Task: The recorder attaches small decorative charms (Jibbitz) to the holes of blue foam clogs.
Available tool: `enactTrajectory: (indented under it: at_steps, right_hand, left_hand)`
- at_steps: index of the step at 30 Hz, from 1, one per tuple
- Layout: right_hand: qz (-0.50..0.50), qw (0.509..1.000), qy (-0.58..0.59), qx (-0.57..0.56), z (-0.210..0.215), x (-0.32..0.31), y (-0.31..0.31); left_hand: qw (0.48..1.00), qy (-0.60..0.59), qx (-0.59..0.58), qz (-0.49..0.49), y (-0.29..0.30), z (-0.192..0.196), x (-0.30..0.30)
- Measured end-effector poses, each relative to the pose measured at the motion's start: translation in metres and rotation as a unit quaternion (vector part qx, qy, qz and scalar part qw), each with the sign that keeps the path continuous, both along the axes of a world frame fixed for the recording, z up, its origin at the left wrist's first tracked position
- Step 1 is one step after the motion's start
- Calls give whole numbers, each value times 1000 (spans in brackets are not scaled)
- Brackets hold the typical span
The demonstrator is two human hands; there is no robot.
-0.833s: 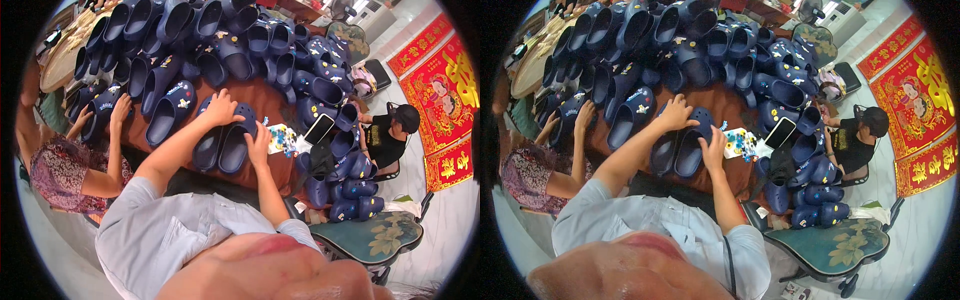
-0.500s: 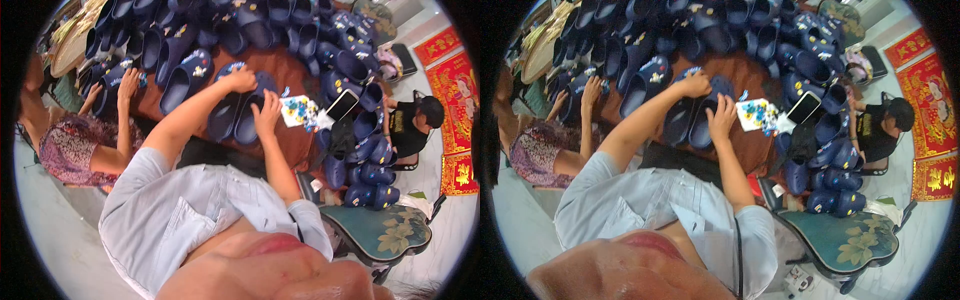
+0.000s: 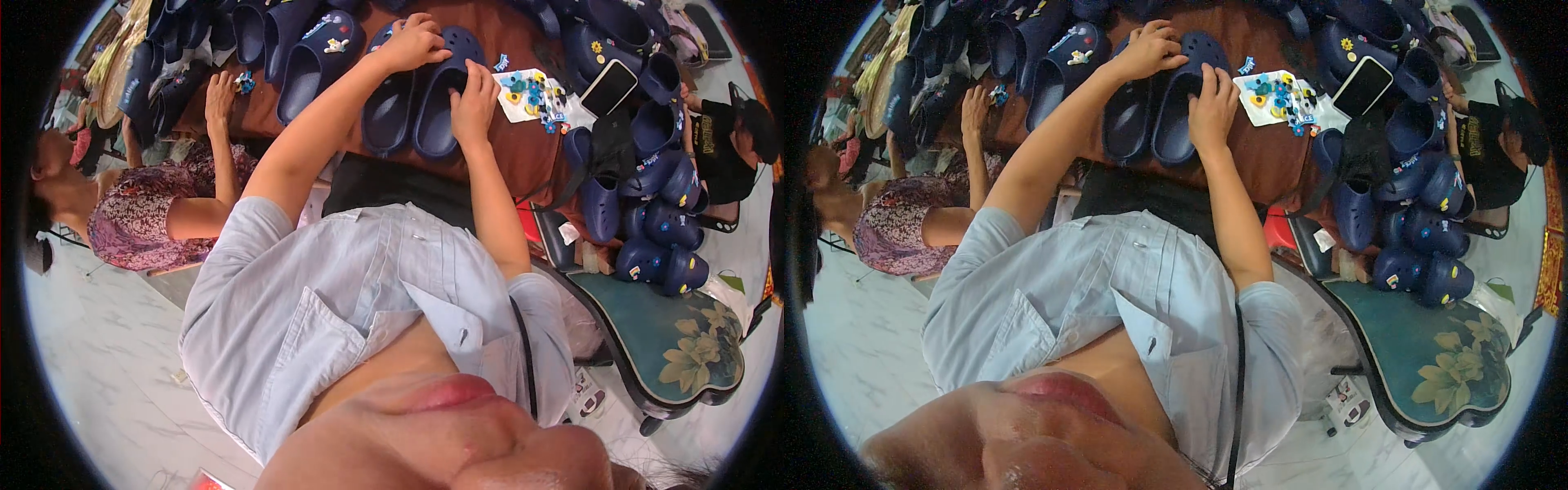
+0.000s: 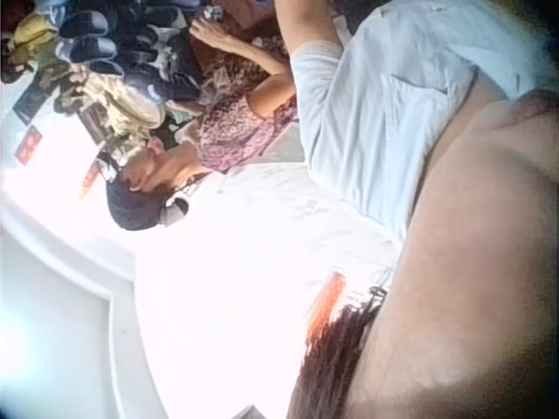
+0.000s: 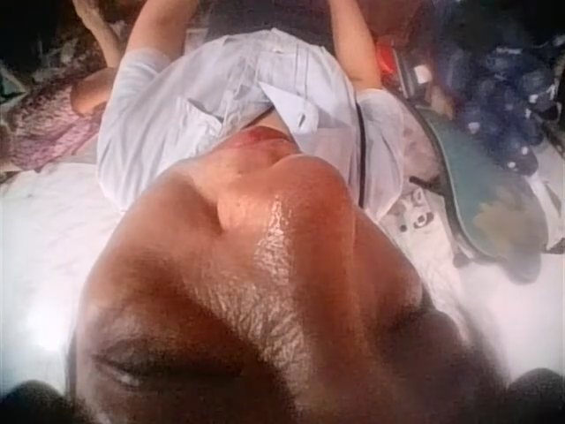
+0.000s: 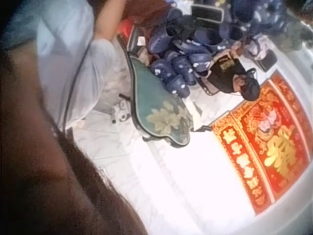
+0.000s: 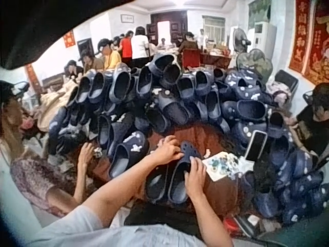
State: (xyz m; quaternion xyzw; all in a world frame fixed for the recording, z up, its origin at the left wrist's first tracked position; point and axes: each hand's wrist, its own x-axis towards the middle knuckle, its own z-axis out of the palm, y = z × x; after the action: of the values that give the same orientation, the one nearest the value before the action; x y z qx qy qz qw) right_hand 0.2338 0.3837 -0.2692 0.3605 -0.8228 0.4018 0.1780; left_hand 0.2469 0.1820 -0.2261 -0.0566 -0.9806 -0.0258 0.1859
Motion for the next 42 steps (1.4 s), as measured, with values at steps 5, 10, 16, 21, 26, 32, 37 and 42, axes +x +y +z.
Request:
enactTrajectory:
  at_steps: [5,10,16,21,26,32,37,42]
  right_hand:
    - [-17,998,30,50,-1,2,-7]
    - [-43,991,80,100,-1,5,-14]
    - [-65,991,72,89,-13,-2,-11]
    - [-57,989,27,130,-3,3,-12]
    - [-5,996,-17,93,-12,-3,-9]
    - [-52,992,10,115,0,5,-8]
    - [-45,994,59,76,0,6,-14]
    - [-51,994,53,84,1,6,-10]
  left_hand:
    - [997,-19,76,-25,-15,-6,-6]
    - [975,-85,191,-74,-28,-6,-17]
    - [996,64,53,-44,36,34,-23]
    - [998,-43,11,-40,91,20,-66]
    - [978,-191,-83,-16,125,4,-84]
    - [998,-39,40,0,84,39,-62]
    - [984,2,40,172,-44,33,-36]
    - [952,-180,77,237,-72,11,-17]
